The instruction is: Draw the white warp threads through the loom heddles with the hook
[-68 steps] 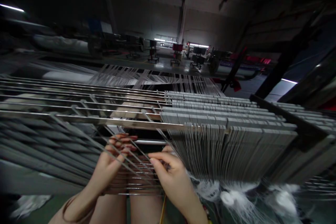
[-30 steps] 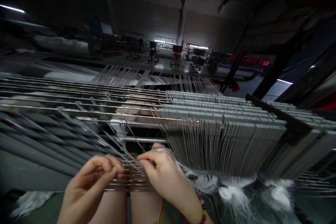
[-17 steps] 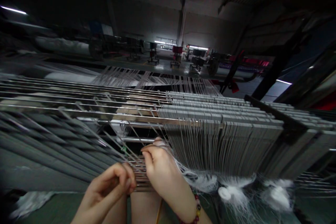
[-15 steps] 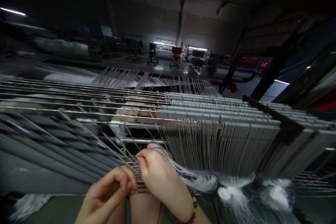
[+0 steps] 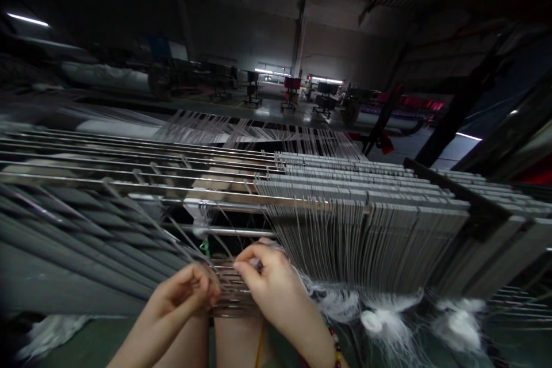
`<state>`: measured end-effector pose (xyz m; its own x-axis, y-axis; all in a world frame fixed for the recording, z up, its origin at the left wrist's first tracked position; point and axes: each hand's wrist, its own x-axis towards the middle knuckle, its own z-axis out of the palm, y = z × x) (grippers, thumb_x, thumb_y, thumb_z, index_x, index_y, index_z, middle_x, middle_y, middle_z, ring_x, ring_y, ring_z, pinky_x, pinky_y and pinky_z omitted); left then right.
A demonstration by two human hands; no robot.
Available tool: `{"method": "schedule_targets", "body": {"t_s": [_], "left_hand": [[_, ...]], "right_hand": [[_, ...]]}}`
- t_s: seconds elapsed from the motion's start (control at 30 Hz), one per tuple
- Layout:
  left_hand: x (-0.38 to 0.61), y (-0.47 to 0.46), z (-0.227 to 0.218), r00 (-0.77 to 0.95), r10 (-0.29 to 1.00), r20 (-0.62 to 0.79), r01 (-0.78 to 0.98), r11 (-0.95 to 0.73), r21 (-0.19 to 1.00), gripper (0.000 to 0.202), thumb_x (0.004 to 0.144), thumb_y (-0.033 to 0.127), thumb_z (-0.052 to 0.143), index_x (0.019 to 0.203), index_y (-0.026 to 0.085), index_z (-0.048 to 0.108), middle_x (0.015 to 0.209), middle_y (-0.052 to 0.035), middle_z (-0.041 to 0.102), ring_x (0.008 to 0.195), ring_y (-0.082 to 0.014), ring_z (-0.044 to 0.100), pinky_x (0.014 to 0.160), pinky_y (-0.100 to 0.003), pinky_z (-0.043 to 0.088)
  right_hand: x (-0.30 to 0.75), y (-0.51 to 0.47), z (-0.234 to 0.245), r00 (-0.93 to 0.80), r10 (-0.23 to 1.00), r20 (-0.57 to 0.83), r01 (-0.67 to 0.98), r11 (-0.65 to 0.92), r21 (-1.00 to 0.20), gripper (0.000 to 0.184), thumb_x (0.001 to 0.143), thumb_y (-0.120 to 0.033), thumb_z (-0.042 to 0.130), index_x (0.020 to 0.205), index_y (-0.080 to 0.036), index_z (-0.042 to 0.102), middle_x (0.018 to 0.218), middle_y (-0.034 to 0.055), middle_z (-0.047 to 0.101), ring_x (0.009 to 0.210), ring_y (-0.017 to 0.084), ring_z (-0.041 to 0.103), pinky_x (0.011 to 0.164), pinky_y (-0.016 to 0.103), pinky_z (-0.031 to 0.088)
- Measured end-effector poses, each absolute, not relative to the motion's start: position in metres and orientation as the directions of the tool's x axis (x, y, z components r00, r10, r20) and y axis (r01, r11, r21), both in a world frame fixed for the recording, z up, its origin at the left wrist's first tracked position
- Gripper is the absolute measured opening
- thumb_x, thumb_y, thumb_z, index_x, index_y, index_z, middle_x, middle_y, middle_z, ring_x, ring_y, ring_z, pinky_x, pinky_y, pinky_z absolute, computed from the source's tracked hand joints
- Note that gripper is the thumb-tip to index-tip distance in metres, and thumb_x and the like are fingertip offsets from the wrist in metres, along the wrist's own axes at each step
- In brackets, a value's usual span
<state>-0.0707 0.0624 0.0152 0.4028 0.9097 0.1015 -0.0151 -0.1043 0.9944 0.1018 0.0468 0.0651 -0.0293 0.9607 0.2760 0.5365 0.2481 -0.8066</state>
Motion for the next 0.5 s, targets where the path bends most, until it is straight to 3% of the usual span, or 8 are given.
{"method": "schedule_targets", "body": {"t_s": [0.07,0.13,0.23,0.3,0.4,0.5], "left_hand": [[-0.076,0.078,0.012,0.288,0.949,0.130,0.007,-0.138,0.990,0.015,0.087,0.029,0.048,0.076,0.019,0.051,0.076,-0.0029,0.061,0.069,-0.0164,0.059,0.063,-0.027,0.049],[-0.078,0.093,0.007,0.147,0.954,0.262,0.209,-0.289,0.934,0.013,0.087,0.027,0.047,0.088,0.017,0.056,0.092,-0.0090,0.061,0.087,-0.0225,0.061,0.074,-0.035,0.051],[-0.075,0.107,0.001,0.102,0.914,0.393,0.681,-0.352,0.642,0.030,0.087,0.020,0.039,0.109,0.011,0.059,0.107,-0.0183,0.055,0.095,-0.0299,0.059,0.080,-0.046,0.049],[-0.070,0.110,-0.002,0.160,0.921,0.354,0.832,-0.320,0.454,0.039,0.087,0.015,0.035,0.120,0.011,0.056,0.108,-0.0208,0.055,0.086,-0.0297,0.062,0.073,-0.047,0.051],[-0.063,0.114,-0.007,0.262,0.882,0.391,0.812,-0.421,0.404,0.044,0.085,0.010,0.036,0.124,0.007,0.055,0.107,-0.0251,0.056,0.090,-0.0348,0.062,0.072,-0.051,0.051],[-0.059,0.123,-0.010,0.329,0.814,0.479,0.711,-0.547,0.441,0.040,0.083,0.011,0.040,0.116,0.001,0.059,0.115,-0.0293,0.055,0.112,-0.0397,0.052,0.087,-0.056,0.045]], "right_hand": [[0.106,0.039,0.060,0.100,0.915,0.392,0.459,0.307,-0.834,0.009,0.082,-0.013,0.062,0.078,-0.020,0.066,0.075,-0.0019,0.062,0.073,0.013,0.059,0.067,0.022,0.043],[0.108,0.030,0.056,0.183,0.843,0.506,0.423,0.397,-0.815,0.014,0.085,-0.013,0.057,0.088,-0.022,0.066,0.080,-0.0011,0.060,0.078,0.013,0.057,0.071,0.023,0.042],[0.108,0.021,0.053,0.141,0.824,0.549,0.455,0.438,-0.775,0.023,0.088,-0.011,0.052,0.098,-0.025,0.067,0.080,-0.0004,0.055,0.078,0.013,0.055,0.071,0.024,0.041],[0.107,0.020,0.052,0.085,0.857,0.508,0.481,0.412,-0.774,0.022,0.089,-0.012,0.051,0.099,-0.023,0.067,0.079,0.0004,0.053,0.076,0.014,0.054,0.068,0.024,0.040],[0.104,0.023,0.051,0.033,0.893,0.449,0.495,0.375,-0.783,0.020,0.089,-0.014,0.051,0.096,-0.021,0.068,0.076,0.0010,0.050,0.073,0.015,0.053,0.065,0.026,0.039],[0.102,0.026,0.052,-0.008,0.918,0.396,0.510,0.345,-0.788,0.020,0.090,-0.015,0.050,0.096,-0.020,0.069,0.074,0.0006,0.048,0.072,0.015,0.052,0.063,0.026,0.038]]}}
